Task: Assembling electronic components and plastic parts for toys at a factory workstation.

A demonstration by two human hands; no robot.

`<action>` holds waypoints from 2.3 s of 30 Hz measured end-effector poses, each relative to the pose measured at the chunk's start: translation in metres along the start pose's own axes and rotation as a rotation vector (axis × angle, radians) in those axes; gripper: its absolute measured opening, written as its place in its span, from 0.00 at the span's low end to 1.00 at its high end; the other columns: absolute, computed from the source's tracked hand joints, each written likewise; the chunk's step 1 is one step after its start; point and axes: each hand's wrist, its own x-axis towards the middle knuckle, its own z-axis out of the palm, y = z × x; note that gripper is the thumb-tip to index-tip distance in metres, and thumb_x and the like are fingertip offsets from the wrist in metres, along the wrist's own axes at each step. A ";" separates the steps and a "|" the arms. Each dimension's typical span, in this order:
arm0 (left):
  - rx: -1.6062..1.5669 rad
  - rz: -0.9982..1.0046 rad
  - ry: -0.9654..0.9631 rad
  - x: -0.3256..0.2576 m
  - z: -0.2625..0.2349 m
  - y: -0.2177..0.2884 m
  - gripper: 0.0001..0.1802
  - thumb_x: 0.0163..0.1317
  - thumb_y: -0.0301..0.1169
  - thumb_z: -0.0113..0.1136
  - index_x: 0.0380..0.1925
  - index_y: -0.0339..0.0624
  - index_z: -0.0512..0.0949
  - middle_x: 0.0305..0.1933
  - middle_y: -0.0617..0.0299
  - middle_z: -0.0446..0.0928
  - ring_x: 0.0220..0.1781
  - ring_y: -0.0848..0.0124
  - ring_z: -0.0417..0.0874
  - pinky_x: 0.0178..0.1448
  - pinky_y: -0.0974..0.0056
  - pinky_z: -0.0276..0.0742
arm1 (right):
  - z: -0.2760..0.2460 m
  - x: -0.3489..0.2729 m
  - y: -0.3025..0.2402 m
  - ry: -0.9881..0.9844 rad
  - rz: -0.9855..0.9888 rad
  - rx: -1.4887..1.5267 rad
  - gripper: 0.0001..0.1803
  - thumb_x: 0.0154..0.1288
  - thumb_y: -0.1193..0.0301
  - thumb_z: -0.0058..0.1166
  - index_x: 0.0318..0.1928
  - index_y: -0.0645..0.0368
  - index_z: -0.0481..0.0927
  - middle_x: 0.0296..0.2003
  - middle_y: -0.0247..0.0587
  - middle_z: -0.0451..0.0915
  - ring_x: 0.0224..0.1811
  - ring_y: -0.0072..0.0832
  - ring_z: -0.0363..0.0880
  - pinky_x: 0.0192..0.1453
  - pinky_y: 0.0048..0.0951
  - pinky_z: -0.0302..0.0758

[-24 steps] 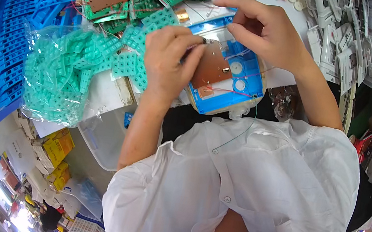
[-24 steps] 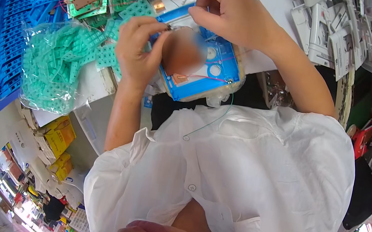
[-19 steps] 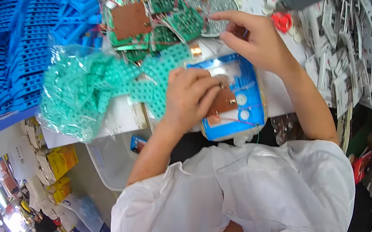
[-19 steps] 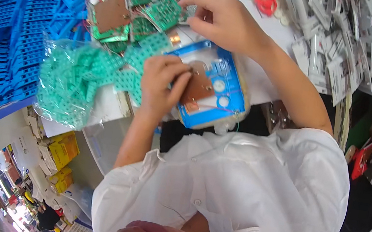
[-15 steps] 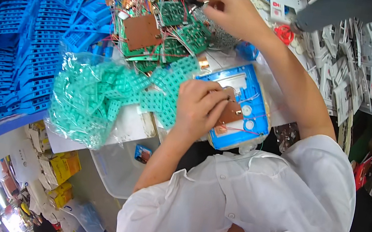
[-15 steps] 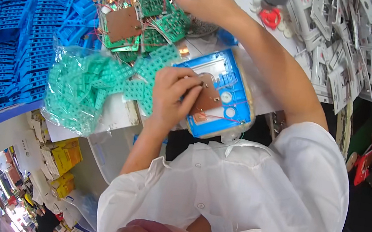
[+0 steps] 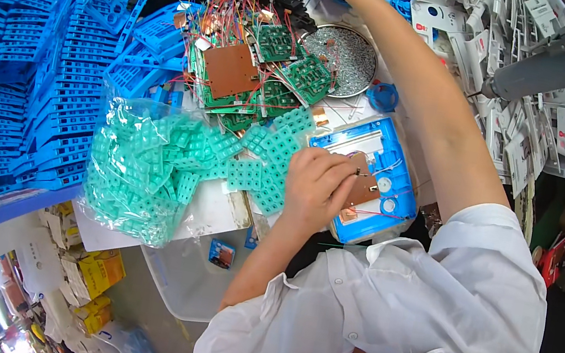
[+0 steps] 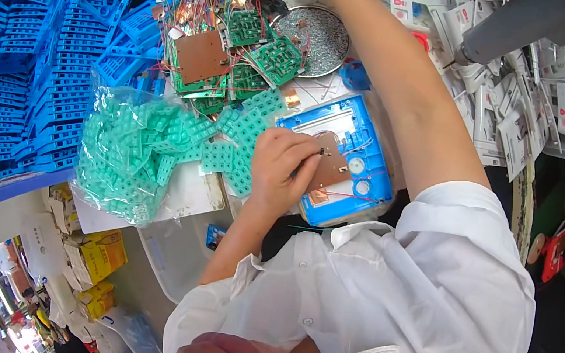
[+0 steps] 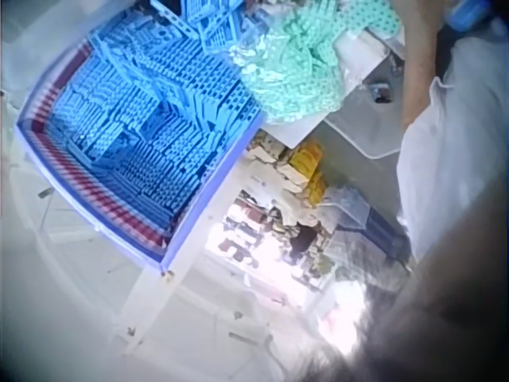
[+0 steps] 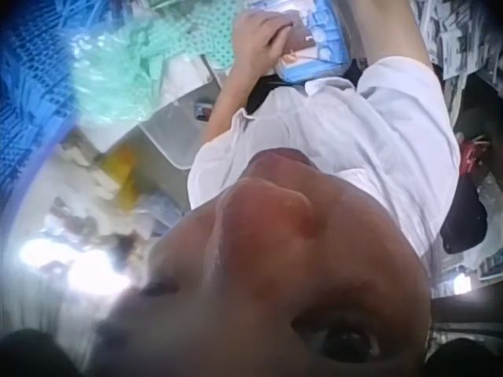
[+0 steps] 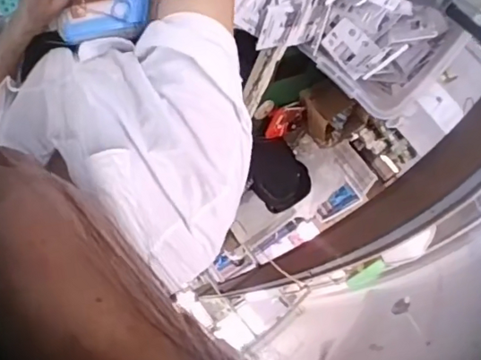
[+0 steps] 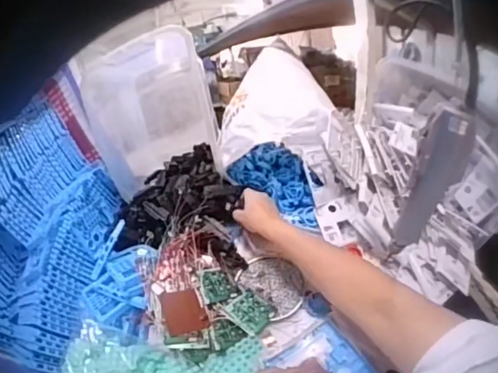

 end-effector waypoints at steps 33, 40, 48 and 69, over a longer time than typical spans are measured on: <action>-0.197 -0.278 0.212 -0.023 0.003 -0.008 0.06 0.59 0.21 0.70 0.37 0.39 0.85 0.41 0.59 0.85 0.50 0.61 0.81 0.56 0.60 0.77 | -0.198 -0.307 -0.039 -0.685 -0.624 0.046 0.40 0.43 0.75 0.76 0.62 0.52 0.77 0.58 0.41 0.78 0.61 0.47 0.77 0.60 0.42 0.80; -0.215 -0.329 0.200 -0.023 0.000 -0.013 0.06 0.59 0.21 0.70 0.36 0.39 0.84 0.39 0.58 0.83 0.50 0.61 0.81 0.55 0.59 0.77 | -0.189 -0.306 -0.009 -0.793 -0.142 0.554 0.30 0.62 0.75 0.69 0.65 0.57 0.75 0.48 0.44 0.83 0.51 0.33 0.83 0.53 0.32 0.83; -0.076 -0.256 0.121 -0.016 -0.006 -0.005 0.05 0.58 0.22 0.70 0.35 0.39 0.84 0.37 0.59 0.84 0.48 0.60 0.80 0.54 0.58 0.77 | -0.195 -0.276 -0.014 -0.652 -0.266 0.182 0.25 0.68 0.66 0.65 0.64 0.54 0.77 0.49 0.45 0.84 0.49 0.33 0.84 0.49 0.31 0.81; 0.069 0.127 -0.545 0.058 -0.053 -0.005 0.09 0.53 0.22 0.71 0.35 0.40 0.84 0.41 0.59 0.81 0.46 0.55 0.80 0.48 0.55 0.78 | -0.170 -0.270 -0.011 -0.753 -0.778 0.055 0.32 0.53 0.69 0.71 0.62 0.51 0.79 0.51 0.37 0.81 0.55 0.40 0.78 0.55 0.39 0.82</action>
